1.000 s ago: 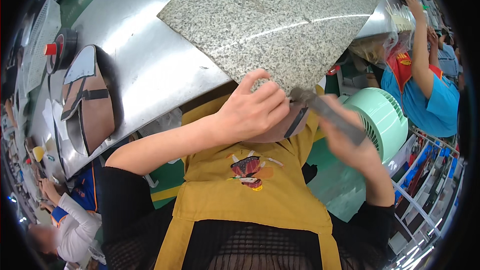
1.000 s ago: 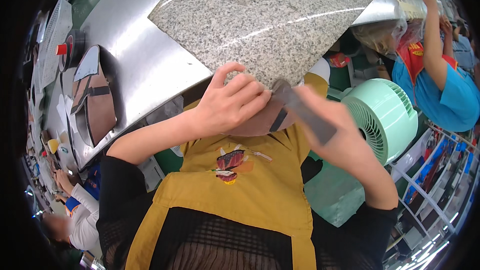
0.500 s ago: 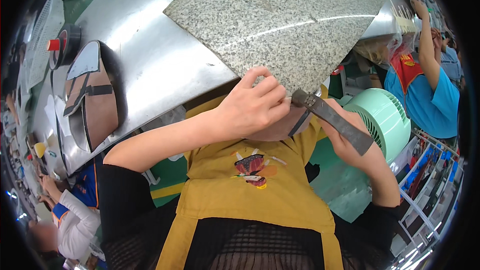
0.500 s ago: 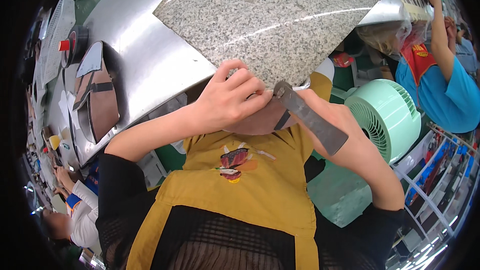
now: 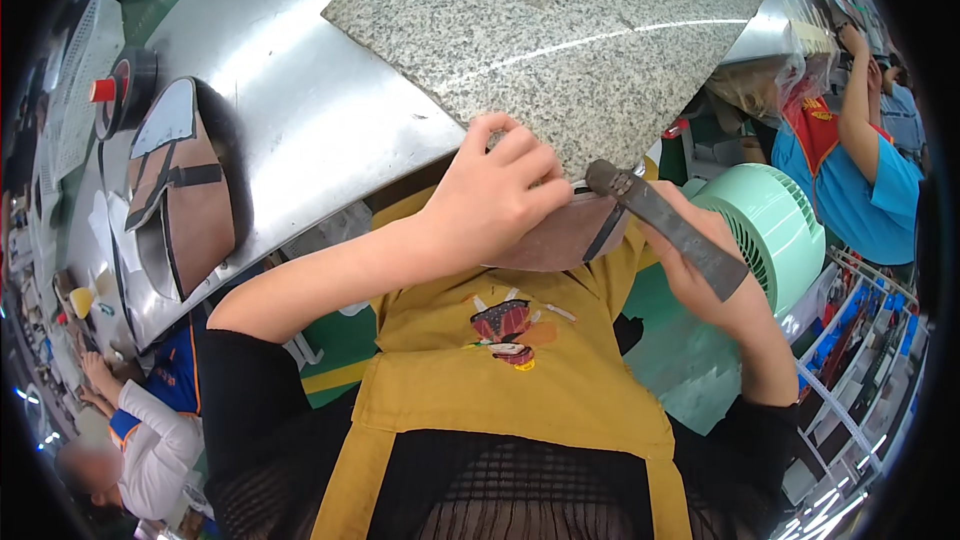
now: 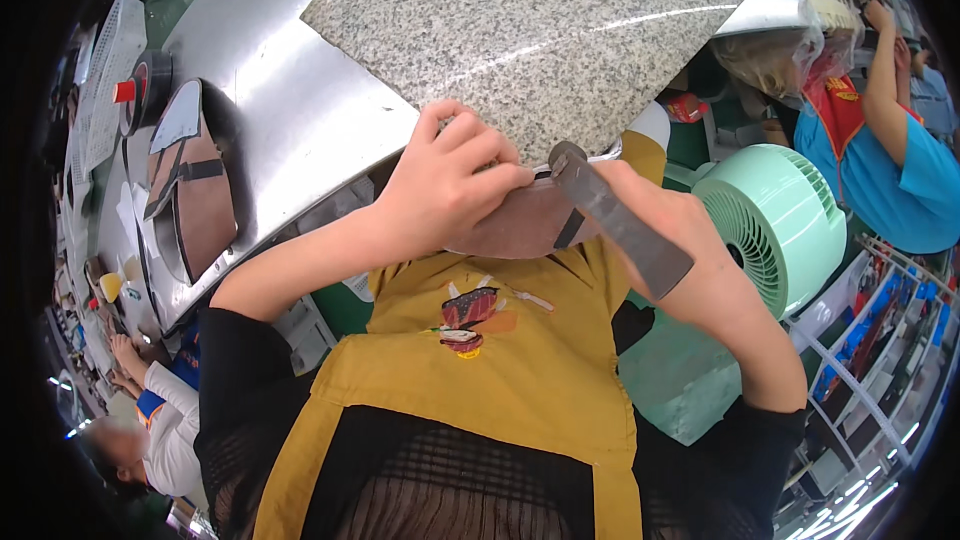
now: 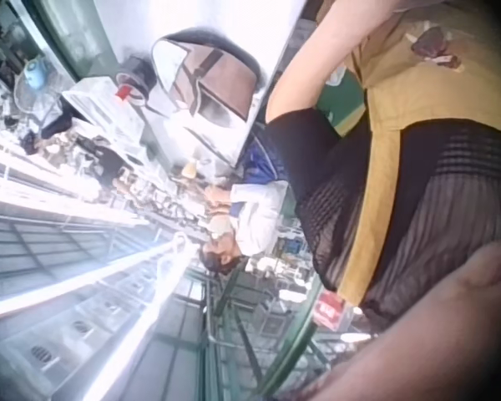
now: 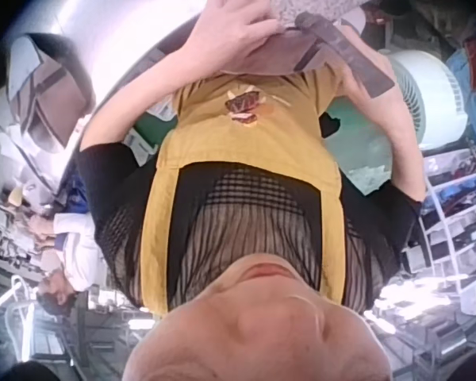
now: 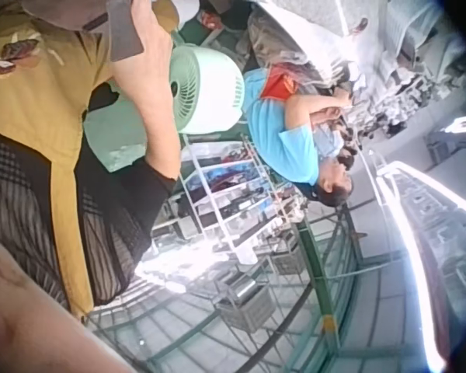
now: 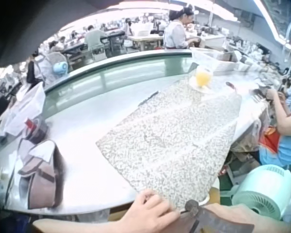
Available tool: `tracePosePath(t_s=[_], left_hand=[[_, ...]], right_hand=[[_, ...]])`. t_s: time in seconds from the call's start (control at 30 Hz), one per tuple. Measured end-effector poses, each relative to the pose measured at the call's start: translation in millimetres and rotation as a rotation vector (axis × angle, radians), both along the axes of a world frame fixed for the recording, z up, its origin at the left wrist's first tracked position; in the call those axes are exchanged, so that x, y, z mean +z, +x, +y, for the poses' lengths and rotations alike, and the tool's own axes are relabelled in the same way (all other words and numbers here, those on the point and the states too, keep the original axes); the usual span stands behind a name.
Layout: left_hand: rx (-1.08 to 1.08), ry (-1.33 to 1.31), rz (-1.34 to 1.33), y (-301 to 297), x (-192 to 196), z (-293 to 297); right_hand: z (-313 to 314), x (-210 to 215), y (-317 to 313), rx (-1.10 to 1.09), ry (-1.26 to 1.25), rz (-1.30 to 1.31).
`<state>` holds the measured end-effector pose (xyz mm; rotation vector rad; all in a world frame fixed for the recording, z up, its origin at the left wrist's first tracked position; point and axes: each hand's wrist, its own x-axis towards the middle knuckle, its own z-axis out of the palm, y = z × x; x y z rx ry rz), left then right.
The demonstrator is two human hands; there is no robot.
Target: The person assembles slipper shoes on a factory assembly line. They apply glue to the sole of the slipper using a yellow bottle, then use a hammer to secure the upper part to the sole. The process is repeated for a second slipper.
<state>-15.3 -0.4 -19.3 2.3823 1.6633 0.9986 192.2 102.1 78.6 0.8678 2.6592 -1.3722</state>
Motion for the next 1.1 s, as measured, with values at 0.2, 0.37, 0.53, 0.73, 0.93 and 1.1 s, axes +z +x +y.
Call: tracePosePath(t_s=[0.2, 0.37, 0.53, 0.73, 0.93, 1.1], left_hand=[[-0.03, 0.102, 0.076, 3, 2, -1], [-0.022, 0.13, 0.124, 2, 0, -3], [0.034, -0.008, -0.009, 3, 3, -4], [0.05, -0.008, 0.009, 0, -3, -7], [0.014, 0.061, 0.081, 2, 3, -10], [0.011, 0.048, 0.066, 1, 4, -10]], right_hand=[[-5, 0, -3, 0.065, 0.088, 0.06], [2, 13, -8, 0.04, -0.005, 0.024], [-13, -8, -4, 0.197, 0.253, -0.068], [-9, -6, -4, 0.084, 0.067, -0.009], [-9, 3, -6, 0.089, 0.088, 0.044], [-8, 1, -9, 0.161, 0.078, -0.02]])
